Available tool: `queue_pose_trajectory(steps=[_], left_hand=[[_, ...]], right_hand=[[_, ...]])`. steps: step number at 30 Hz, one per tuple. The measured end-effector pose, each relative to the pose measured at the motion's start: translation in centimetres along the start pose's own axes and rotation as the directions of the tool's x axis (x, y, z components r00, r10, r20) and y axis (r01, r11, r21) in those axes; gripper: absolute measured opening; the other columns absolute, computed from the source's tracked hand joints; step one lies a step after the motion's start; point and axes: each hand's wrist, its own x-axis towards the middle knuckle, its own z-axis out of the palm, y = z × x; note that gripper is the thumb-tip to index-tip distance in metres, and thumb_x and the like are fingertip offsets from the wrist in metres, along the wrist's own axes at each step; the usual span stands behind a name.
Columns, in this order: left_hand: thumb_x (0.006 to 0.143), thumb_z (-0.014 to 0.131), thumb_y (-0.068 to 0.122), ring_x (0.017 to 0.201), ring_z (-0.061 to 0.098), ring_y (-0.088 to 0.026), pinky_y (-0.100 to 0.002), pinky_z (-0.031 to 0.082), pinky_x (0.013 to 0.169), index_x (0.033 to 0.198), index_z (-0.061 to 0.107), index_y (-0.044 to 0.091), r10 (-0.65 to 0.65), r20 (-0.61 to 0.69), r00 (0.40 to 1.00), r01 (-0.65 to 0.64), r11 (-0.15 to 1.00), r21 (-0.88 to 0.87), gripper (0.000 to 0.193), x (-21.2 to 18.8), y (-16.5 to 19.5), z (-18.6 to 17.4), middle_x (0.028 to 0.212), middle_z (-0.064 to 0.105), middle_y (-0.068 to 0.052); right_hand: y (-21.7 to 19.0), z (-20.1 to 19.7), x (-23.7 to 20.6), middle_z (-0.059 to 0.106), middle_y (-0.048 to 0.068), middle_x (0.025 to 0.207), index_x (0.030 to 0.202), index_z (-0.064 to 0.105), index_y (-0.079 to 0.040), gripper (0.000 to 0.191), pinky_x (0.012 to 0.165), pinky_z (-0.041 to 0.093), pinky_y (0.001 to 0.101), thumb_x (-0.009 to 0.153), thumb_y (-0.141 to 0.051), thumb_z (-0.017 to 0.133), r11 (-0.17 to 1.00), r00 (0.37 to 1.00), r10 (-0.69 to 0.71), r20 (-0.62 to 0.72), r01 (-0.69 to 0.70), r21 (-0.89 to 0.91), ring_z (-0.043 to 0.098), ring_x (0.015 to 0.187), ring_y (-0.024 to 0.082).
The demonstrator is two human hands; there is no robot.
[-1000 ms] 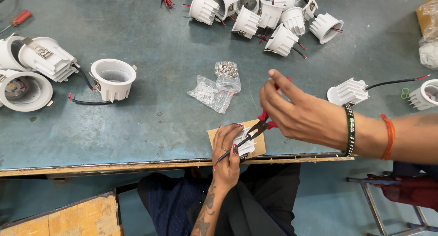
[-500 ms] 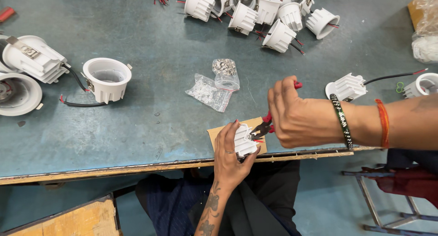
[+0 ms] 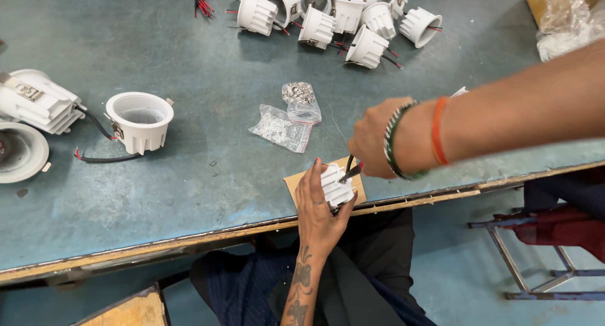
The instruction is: The person picks up a white plastic light fixture housing from the workbench, threads a black wire through it, and uses pliers to grip and pull the wire through the housing opening. They work on one housing at a time, setting each one down on the bench as they go.
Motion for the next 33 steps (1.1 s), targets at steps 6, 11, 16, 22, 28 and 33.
queue_pose_trajectory(steps=[6,11,16,22,28,33], left_hand=[[0.08,0.087,0.02,0.13,0.051,-0.037,-0.049,0.038,0.111,0.159,0.021,0.002,-0.035,0.025,0.999,0.035,0.999,0.0,0.104,-0.3,0.1,-0.2,0.138,0.053,-0.016],[0.081,0.088,0.022,0.128,0.051,-0.036,-0.048,0.04,0.109,0.159,0.02,0.002,-0.016,0.027,1.0,0.016,1.0,0.005,0.105,-0.2,0.4,-0.2,0.14,0.052,-0.017],[0.08,0.088,0.022,0.128,0.051,-0.038,-0.048,0.042,0.108,0.159,0.022,0.003,-0.036,0.03,0.999,0.036,0.999,0.009,0.105,-0.3,0.9,0.0,0.14,0.052,-0.018],[0.08,0.088,0.02,0.126,0.053,-0.035,-0.045,0.047,0.105,0.158,0.024,0.004,-0.074,0.028,0.997,0.076,0.994,-0.074,0.103,-0.2,1.0,0.2,0.139,0.051,-0.017],[0.078,0.089,0.018,0.124,0.055,-0.034,-0.045,0.047,0.105,0.157,0.027,0.006,-0.083,0.029,0.996,0.085,0.994,-0.072,0.101,0.2,1.2,0.6,0.137,0.051,-0.016],[0.078,0.088,0.016,0.123,0.059,-0.034,-0.044,0.051,0.103,0.155,0.03,0.006,-0.096,0.032,0.995,0.099,0.99,-0.098,0.097,0.4,1.4,1.1,0.137,0.05,-0.017]], right_hand=[[1.5,-0.6,1.0,0.075,0.016,0.099,0.103,0.074,-0.008,0.042,0.076,0.062,0.0527,0.094,-0.048,0.061,0.989,0.976,0.038,0.216,-0.067,0.133,0.074,0.094,0.038],[2.8,-0.5,1.0,0.075,0.019,0.101,0.102,0.072,-0.006,0.048,0.078,0.061,0.0531,0.095,-0.052,0.06,0.953,0.936,0.048,0.349,-0.148,0.265,0.074,0.095,0.04],[4.1,0.1,0.6,0.075,0.021,0.102,0.101,0.071,-0.004,0.055,0.079,0.061,0.0534,0.095,-0.057,0.06,0.907,0.904,0.044,0.425,-0.214,0.362,0.074,0.096,0.041],[2.9,3.9,-1.7,0.073,0.02,0.109,0.099,0.074,-0.005,0.045,0.088,0.058,0.053,0.092,-0.048,0.063,0.998,0.99,-0.049,-0.13,0.043,-0.046,0.07,0.103,0.04],[5.7,8.7,-3.6,0.06,0.026,0.134,0.09,0.077,0.0,0.034,0.107,0.041,0.0533,0.073,-0.027,0.062,0.825,0.664,-0.268,-0.698,-0.215,-0.522,0.059,0.119,0.037],[7.2,10.4,-2.6,0.054,0.025,0.147,0.107,0.075,0.003,0.047,0.105,0.042,0.0491,0.074,-0.026,0.06,0.796,0.528,-0.332,-0.782,-0.287,-0.532,0.057,0.124,0.036]])
